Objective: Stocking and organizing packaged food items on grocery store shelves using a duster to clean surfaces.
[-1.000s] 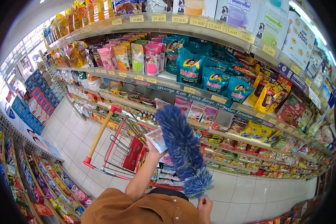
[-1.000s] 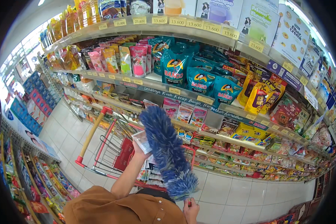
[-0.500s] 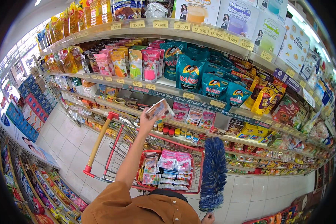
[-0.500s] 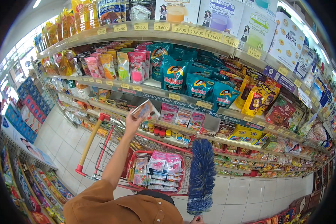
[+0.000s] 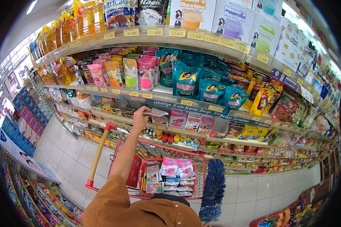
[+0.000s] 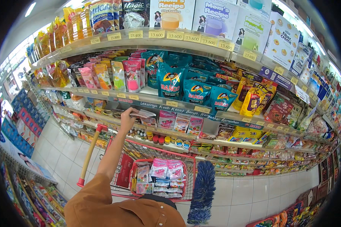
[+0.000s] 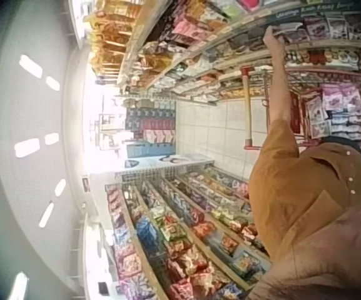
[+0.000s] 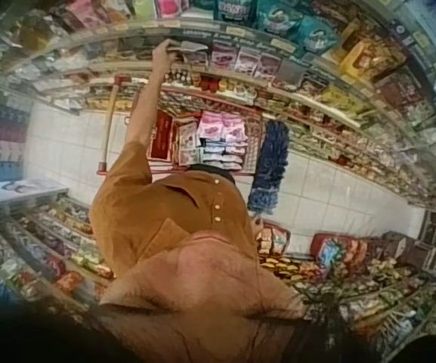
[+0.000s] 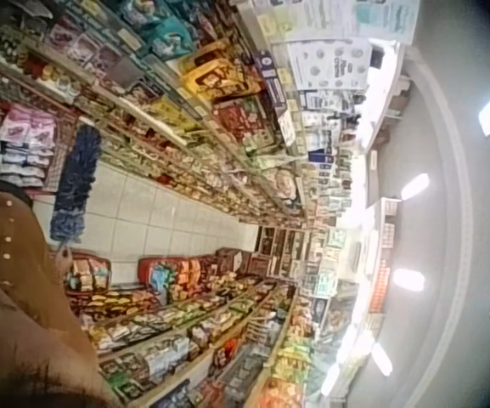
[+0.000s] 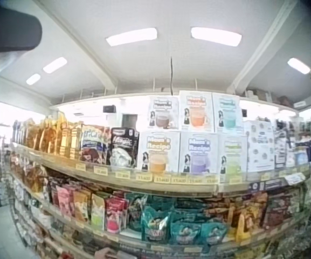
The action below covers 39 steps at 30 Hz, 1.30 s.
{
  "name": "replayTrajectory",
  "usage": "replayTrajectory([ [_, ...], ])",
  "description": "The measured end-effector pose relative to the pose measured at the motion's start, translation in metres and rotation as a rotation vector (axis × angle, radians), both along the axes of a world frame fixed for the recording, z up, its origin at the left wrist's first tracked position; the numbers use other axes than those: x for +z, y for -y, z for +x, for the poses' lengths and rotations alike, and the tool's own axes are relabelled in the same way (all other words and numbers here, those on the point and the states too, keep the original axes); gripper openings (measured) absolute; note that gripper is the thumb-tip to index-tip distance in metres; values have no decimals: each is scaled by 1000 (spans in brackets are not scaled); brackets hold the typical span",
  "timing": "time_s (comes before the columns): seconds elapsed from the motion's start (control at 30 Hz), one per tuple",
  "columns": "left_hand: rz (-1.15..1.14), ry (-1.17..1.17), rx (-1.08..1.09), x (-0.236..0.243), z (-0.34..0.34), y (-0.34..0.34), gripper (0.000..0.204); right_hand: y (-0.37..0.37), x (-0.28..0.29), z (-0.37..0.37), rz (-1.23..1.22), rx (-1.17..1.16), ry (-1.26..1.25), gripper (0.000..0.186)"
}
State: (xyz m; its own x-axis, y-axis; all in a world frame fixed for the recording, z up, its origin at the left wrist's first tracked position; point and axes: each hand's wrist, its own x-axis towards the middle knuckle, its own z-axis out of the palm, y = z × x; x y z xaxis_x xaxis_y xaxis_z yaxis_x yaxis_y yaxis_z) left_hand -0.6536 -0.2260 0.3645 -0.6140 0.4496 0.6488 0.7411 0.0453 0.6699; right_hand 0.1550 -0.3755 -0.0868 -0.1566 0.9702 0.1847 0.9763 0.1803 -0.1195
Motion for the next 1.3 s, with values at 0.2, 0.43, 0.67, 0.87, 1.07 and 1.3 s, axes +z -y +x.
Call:
replayTrajectory([
  [0.2,-214,-44,59,-3,-9,-34,16,2,20,-59,-413,-222,-305,53],
  [0.43,-430,-115,48,-13,-14,-37,13,-41,259,-166,-647,-684,-766,55],
  [0.67,-473,-275,-108,-3,-16,-37,27,-47,264,-159,-769,-669,-814,58],
  [0.87,-440,-78,-133,-24,-38,-27,27,-49,285,-168,-750,-620,-788,57],
  [1.07,-6,-151,71,-39,2,-9,29,-30,281,-163,-718,-604,-773,50],
  [1.3,-637,449,-168,-250,93,78,32,-12,271,-166,-689,-570,-751,42],
])
